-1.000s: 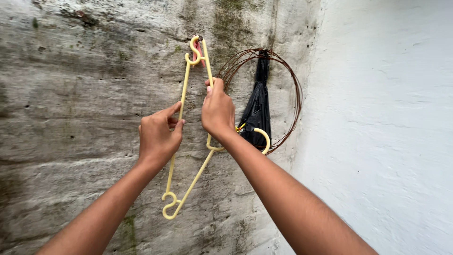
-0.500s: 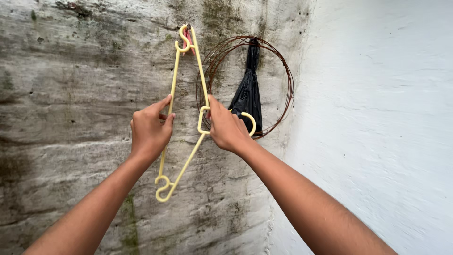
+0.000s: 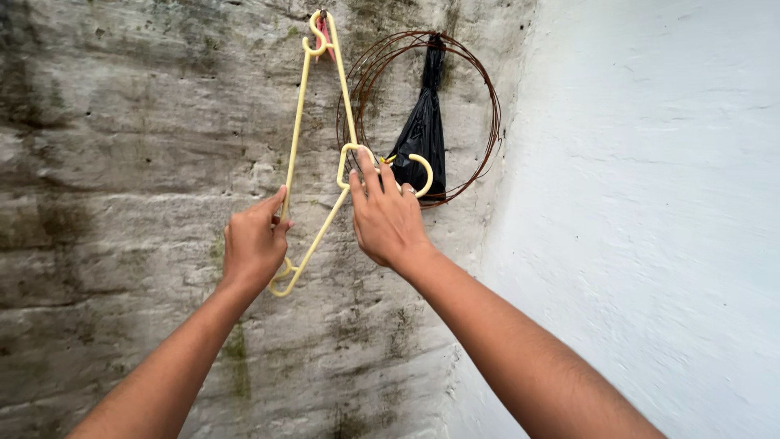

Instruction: The person picks up several plastic mugs and places them on a shelf, then moves outdoors to pick up and untangle plastic clothes hangers from a drying rack.

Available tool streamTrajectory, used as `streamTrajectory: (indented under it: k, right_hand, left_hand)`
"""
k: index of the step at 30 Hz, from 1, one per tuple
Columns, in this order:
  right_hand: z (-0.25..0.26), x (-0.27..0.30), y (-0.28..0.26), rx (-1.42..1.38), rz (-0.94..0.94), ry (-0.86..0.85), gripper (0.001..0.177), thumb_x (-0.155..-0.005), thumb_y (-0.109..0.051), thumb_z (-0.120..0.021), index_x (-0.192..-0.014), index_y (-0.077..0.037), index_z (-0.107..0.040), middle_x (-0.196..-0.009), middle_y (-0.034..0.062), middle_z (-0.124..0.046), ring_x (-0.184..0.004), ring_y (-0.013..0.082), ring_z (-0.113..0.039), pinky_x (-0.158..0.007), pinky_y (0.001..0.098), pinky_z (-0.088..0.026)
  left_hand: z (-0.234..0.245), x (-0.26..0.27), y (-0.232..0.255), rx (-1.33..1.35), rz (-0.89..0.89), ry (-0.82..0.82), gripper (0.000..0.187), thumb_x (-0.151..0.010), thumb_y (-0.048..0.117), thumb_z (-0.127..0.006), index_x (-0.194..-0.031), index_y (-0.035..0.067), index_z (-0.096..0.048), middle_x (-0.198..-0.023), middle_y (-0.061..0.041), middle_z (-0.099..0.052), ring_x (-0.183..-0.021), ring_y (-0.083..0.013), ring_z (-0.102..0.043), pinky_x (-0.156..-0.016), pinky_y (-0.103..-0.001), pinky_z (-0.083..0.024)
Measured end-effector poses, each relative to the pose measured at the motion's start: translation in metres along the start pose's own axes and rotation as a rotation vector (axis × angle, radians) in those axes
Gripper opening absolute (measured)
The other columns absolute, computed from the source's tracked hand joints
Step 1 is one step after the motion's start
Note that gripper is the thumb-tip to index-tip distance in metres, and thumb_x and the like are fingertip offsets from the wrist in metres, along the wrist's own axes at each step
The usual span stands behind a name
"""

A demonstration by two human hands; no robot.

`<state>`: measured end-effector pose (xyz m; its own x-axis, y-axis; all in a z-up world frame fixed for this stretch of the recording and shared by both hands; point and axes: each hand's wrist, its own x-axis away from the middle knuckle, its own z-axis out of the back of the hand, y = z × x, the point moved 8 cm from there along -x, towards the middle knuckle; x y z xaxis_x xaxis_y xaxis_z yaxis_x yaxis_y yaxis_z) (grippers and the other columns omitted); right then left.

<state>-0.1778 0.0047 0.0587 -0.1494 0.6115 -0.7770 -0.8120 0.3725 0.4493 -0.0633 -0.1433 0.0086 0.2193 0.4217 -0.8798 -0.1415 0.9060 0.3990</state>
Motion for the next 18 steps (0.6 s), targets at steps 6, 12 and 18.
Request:
streamTrajectory:
  k: [6, 12, 18]
  right_hand:
    - [-0.001, 0.018, -0.009, 0.011, 0.058, 0.01, 0.069, -0.083, -0.018, -0.062, -0.147, 0.001, -0.045, -0.156, 0.017, -0.041, -0.144, 0.0471, -0.034, -0.111, 0.0611, -0.037]
    - [0.013, 0.016, -0.012, -0.06, -0.024, -0.034, 0.063, -0.084, -0.015, -0.064, -0.143, 0.001, -0.049, -0.144, 0.0169, -0.05, -0.138, 0.044, -0.043, -0.112, 0.0601, -0.038]
    - [0.022, 0.013, -0.012, -0.103, -0.088, -0.043, 0.064, -0.081, -0.016, -0.066, -0.14, 0.002, -0.05, -0.145, 0.0173, -0.049, -0.14, 0.0417, -0.041, -0.117, 0.0551, -0.035]
  left_hand:
    - [0.018, 0.037, -0.014, 0.074, 0.151, -0.045, 0.053, -0.083, 0.001, -0.075, -0.133, 0.014, -0.069, -0.103, -0.016, -0.076, -0.081, -0.0252, -0.077, -0.075, -0.04, -0.06]
    - [0.039, 0.053, 0.001, 0.128, 0.103, -0.031, 0.041, -0.087, 0.005, -0.075, -0.127, 0.014, -0.072, -0.111, -0.012, -0.076, -0.082, -0.0207, -0.077, -0.073, -0.034, -0.063]
    - [0.034, 0.051, 0.008, 0.092, 0.269, -0.274, 0.043, -0.09, 0.003, -0.07, -0.132, 0.016, -0.068, -0.111, -0.013, -0.077, -0.088, -0.0228, -0.078, -0.079, -0.035, -0.064]
